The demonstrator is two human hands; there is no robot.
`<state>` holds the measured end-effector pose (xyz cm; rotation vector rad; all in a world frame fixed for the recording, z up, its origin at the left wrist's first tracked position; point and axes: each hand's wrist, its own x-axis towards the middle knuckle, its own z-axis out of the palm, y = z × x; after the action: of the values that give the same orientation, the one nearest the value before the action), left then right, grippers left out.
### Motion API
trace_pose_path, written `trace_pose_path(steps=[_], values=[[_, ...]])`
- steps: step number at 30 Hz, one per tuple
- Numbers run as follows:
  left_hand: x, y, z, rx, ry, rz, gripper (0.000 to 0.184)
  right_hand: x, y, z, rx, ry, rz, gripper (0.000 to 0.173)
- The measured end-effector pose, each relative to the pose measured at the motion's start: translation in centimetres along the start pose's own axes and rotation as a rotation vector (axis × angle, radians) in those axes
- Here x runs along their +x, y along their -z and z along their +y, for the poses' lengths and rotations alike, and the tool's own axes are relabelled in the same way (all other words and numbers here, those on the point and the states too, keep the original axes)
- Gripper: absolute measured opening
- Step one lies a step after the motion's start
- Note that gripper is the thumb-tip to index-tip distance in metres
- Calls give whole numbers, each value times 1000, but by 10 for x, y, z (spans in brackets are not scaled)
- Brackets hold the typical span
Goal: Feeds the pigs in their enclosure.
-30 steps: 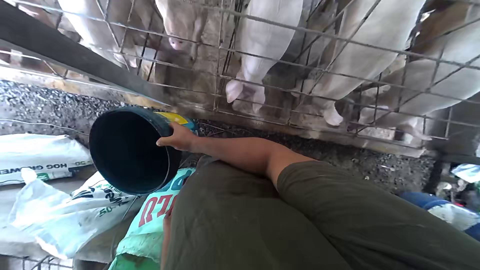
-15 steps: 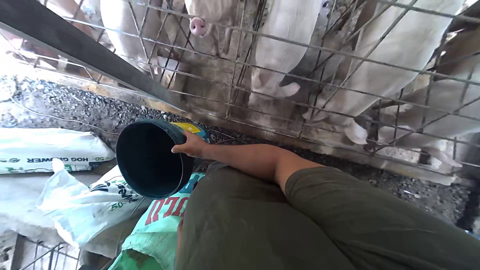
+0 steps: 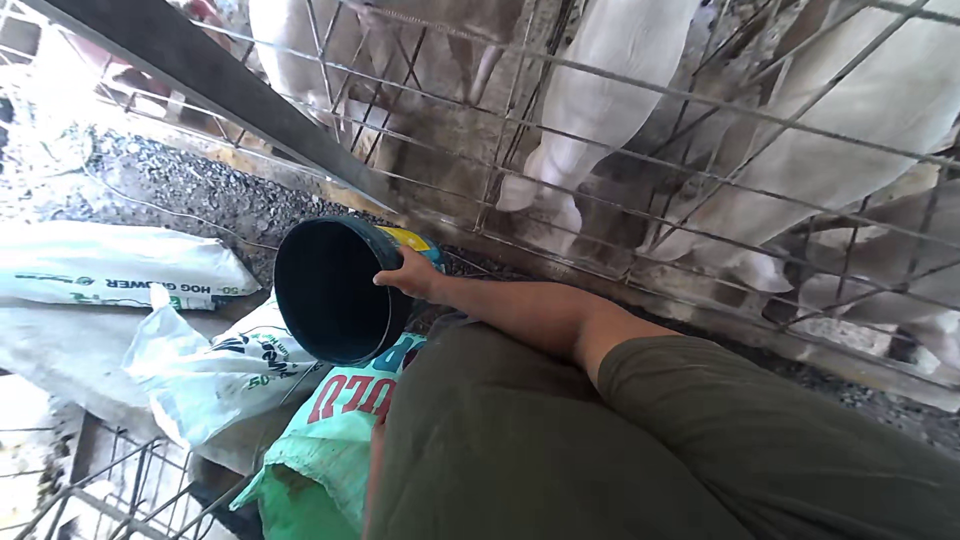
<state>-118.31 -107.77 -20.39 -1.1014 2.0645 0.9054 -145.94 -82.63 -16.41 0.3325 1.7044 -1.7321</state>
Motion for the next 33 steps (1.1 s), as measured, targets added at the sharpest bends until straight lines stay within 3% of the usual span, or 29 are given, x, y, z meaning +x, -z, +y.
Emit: trace_pose_path(steps=[3, 9, 13, 19, 26, 28, 33], values=[[-2, -1, 7, 9, 0, 5, 35, 4, 2, 1, -9, 6, 1, 79], [31, -6, -27, 103, -33, -6, 39, 4, 7, -2, 5, 25, -12, 75], [32, -9, -25, 175, -30, -3, 39, 10, 11, 0, 13, 40, -13, 74], [51, -15, -34, 141, -26, 7, 40, 15, 12, -6, 23, 36, -10, 74], [33, -3, 4, -252, -41, 110, 35, 36, -4, -13, 4, 30, -30, 74], [23, 8, 30, -339, -14, 144, 35, 47, -15, -15, -5, 18, -41, 76], [55, 33, 45, -461, -25, 189, 35, 89, -52, -25, -50, -4, -73, 76]])
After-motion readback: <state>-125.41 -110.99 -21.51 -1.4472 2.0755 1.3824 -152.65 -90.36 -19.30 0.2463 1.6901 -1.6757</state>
